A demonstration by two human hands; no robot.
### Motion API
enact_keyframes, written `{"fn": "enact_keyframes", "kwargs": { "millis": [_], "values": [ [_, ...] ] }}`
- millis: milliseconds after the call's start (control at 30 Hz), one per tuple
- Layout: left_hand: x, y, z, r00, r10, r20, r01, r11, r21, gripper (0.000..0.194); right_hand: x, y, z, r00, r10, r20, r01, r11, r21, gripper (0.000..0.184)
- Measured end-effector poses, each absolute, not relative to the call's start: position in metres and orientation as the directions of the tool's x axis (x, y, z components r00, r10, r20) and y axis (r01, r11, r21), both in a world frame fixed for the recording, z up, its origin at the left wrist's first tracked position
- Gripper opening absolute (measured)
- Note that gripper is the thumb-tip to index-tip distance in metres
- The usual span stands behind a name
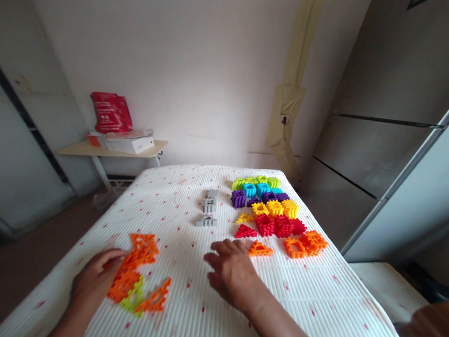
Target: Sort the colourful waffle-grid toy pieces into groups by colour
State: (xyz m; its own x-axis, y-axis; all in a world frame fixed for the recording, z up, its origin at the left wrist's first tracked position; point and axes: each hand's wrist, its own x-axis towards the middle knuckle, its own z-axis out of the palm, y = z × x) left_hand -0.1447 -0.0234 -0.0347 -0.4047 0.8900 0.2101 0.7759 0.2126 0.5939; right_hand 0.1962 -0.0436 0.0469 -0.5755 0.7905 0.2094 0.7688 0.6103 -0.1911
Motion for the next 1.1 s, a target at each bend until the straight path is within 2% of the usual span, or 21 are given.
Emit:
{"fn": "enact_keyframes", "kwargs": {
  "millis": [67, 100, 233, 333, 467, 600, 700, 767, 900, 1033, 1100],
  "values": [
    [-0.144, -0.024, -0.034, -0.409, 0.891, 0.196, 0.764, 0.217, 0.607, 0.026, 0.166, -0.05, 0.04, -0.705, 0.697, 0.131, 0.652, 0.709, -0.269, 0.028],
    [-0.144, -0.024, -0.033, -0.411, 0.893, 0.186, 0.758, 0.221, 0.613, 0.026, 0.151, -0.053, 0.035, -0.715, 0.692, 0.098, 0.653, 0.711, -0.261, 0.029],
    [-0.143, -0.024, -0.031, -0.406, 0.904, 0.136, 0.731, 0.232, 0.642, 0.027, 0.102, -0.058, 0.02, -0.69, 0.723, -0.022, 0.719, 0.682, -0.134, 0.04],
    [-0.144, -0.023, -0.03, -0.403, 0.909, 0.104, 0.712, 0.241, 0.659, 0.028, 0.09, -0.056, 0.013, -0.718, 0.693, -0.055, 0.696, 0.715, -0.07, 0.038],
    [-0.145, -0.022, -0.03, -0.428, 0.9, 0.088, 0.702, 0.269, 0.659, 0.027, 0.103, -0.051, 0.014, -0.695, 0.716, -0.059, 0.719, 0.693, -0.061, 0.032],
    [-0.144, -0.022, -0.027, -0.438, 0.894, 0.094, 0.705, 0.277, 0.653, 0.026, 0.131, -0.048, 0.021, -0.617, 0.787, -0.027, 0.784, 0.611, -0.111, 0.038],
    [-0.143, -0.022, -0.024, -0.448, 0.892, 0.066, 0.703, 0.305, 0.642, 0.028, 0.153, -0.046, 0.021, -0.526, 0.85, -0.008, 0.831, 0.512, -0.216, 0.041],
    [-0.144, -0.022, -0.025, -0.441, 0.895, 0.07, 0.708, 0.299, 0.64, 0.028, 0.168, -0.046, 0.016, -0.485, 0.874, 0.027, 0.839, 0.474, -0.267, 0.036],
    [-0.146, -0.022, -0.029, -0.414, 0.906, 0.09, 0.724, 0.268, 0.635, 0.026, 0.196, -0.053, 0.004, -0.474, 0.876, 0.087, 0.836, 0.479, -0.267, 0.026],
    [-0.146, -0.021, -0.03, -0.413, 0.904, 0.11, 0.736, 0.26, 0.625, 0.027, 0.216, -0.058, 0.001, -0.443, 0.894, 0.064, 0.833, 0.437, -0.339, 0.042],
    [-0.145, -0.021, -0.03, -0.406, 0.903, 0.141, 0.762, 0.25, 0.597, 0.026, 0.219, -0.058, 0.003, -0.423, 0.905, 0.043, 0.835, 0.407, -0.371, 0.043]
  ]
}}
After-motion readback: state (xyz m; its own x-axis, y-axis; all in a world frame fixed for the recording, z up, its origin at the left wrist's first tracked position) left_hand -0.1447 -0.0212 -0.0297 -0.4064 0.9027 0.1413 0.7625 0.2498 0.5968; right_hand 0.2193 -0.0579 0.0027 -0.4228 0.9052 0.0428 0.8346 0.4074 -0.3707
